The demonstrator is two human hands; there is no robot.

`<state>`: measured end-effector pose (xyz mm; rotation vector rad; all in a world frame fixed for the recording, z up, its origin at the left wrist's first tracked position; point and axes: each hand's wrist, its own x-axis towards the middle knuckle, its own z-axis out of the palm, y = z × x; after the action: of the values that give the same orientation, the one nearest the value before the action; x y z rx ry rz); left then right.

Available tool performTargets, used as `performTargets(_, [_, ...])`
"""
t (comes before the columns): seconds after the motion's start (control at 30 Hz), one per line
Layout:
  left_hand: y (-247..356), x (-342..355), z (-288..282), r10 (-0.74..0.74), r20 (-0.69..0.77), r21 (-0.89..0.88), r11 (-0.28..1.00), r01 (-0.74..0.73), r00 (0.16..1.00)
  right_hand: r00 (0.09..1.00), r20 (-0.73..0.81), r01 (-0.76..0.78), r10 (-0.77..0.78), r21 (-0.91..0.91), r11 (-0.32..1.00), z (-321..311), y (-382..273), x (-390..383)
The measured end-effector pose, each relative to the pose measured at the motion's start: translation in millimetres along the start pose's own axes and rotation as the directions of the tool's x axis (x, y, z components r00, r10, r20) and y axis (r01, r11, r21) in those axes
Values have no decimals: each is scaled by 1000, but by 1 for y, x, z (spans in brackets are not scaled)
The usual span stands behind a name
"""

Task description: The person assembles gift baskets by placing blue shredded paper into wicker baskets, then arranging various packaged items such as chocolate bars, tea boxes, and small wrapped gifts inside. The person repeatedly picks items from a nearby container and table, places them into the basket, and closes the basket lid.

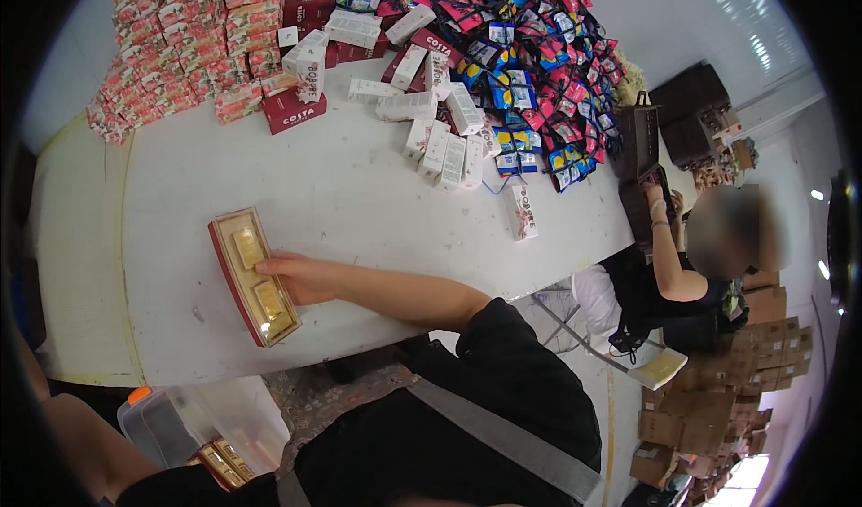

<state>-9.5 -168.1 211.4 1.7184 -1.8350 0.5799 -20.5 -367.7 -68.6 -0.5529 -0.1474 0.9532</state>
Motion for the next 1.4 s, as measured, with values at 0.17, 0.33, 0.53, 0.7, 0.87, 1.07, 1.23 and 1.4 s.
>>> performTargets(0.17, [-3, 6, 18, -1, 86, 26, 1000, -1, 996, 1000, 0, 20, -20, 1, 1000, -5, 4, 1])
performTargets(0.33, [0, 2, 21, -40, 92, 35, 999, 37, 995, 1000, 5, -3, 3, -9, 1000, -6, 5, 6])
performTargets(0.53, [-1, 7, 20, -20, 112, 35, 999, 17, 993, 999, -29, -33, 33, -8, 999, -7, 0, 4])
performTargets(0.7, [1, 7, 19, -43, 119, 36, 999, 39, 992, 1000, -7, 2, -2, -9, 1000, -5, 4, 6])
performTargets(0.87, [2, 10, 20, -48, 118, 40, 998, 43, 992, 1000, -8, -13, 13, -15, 1000, -7, 3, 3])
performTargets(1.07, [0, 10, 16, -53, 128, 29, 998, 50, 990, 1000, -10, 24, -24, 14, 1000, -6, 8, 11])
performTargets(1.23, [1, 9, 10, -74, 135, 49, 996, 68, 988, 1000, 7, -14, 14, 18, 1000, -10, 1, 12])
performTargets(1.4, [5, 7, 12, -78, 163, 69, 995, 68, 984, 1000, 0, -4, 4, 48, 999, -13, 13, 6])
